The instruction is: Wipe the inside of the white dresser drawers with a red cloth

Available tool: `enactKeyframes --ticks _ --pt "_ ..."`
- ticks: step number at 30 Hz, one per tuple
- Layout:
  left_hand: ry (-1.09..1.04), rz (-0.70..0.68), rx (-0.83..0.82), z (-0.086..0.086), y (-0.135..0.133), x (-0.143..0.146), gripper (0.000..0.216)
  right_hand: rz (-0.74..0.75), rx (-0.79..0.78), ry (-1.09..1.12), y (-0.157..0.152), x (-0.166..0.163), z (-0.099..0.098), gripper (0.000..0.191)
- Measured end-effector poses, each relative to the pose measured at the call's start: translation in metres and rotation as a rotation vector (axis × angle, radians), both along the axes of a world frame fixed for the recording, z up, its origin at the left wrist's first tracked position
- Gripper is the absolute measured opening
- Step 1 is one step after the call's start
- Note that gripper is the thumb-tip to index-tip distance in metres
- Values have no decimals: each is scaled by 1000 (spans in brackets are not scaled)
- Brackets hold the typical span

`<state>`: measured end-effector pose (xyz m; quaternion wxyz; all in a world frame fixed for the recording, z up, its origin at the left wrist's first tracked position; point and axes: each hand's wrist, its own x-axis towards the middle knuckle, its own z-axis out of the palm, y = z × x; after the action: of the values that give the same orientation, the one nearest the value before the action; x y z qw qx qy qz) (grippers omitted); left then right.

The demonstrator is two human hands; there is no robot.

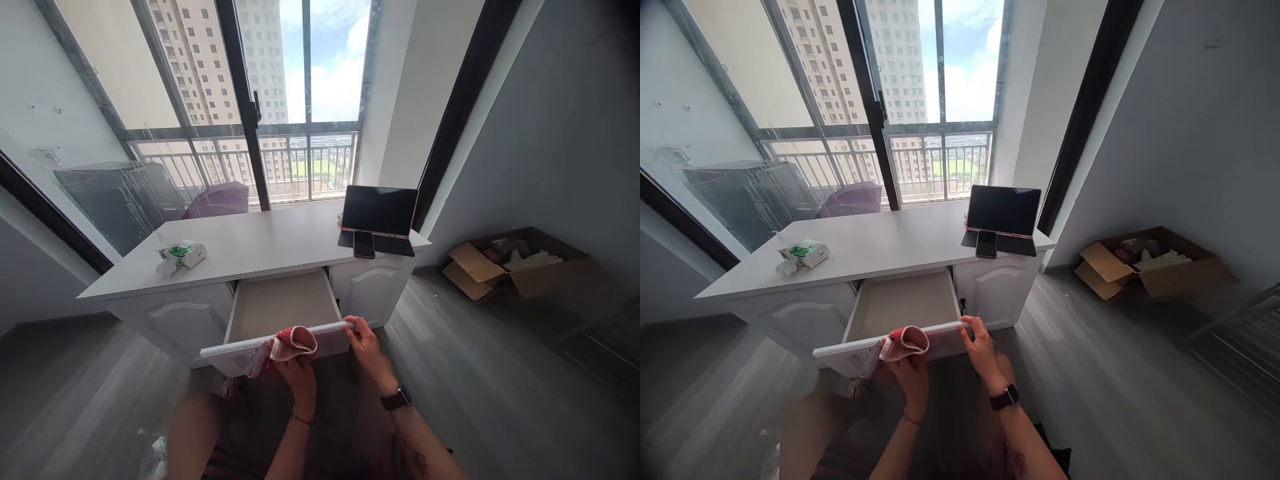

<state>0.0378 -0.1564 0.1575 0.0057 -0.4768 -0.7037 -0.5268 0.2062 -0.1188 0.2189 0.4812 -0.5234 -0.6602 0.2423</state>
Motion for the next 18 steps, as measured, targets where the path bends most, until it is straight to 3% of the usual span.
enactKeyframes --ticks 3,6,12,14,16,18 --pt "-21 -92 -106 -23 4 11 61 -7 -30 22 -2 0 6 31" --pt "-5 -243 -387 -41 11 23 59 -32 -66 29 -7 -1 7 28" --pt "207 -433 -717 -75 27 45 43 -26 -83 46 -8 4 -10 29" --pt "304 -469 -655 -93 28 48 42 -20 -118 61 -7 7 -14 30" --pt "403 -528 -418 -106 26 49 41 -45 -170 78 -5 9 -15 34" --pt "461 -599 -160 -106 25 48 40 -75 -219 86 -4 10 -14 39"
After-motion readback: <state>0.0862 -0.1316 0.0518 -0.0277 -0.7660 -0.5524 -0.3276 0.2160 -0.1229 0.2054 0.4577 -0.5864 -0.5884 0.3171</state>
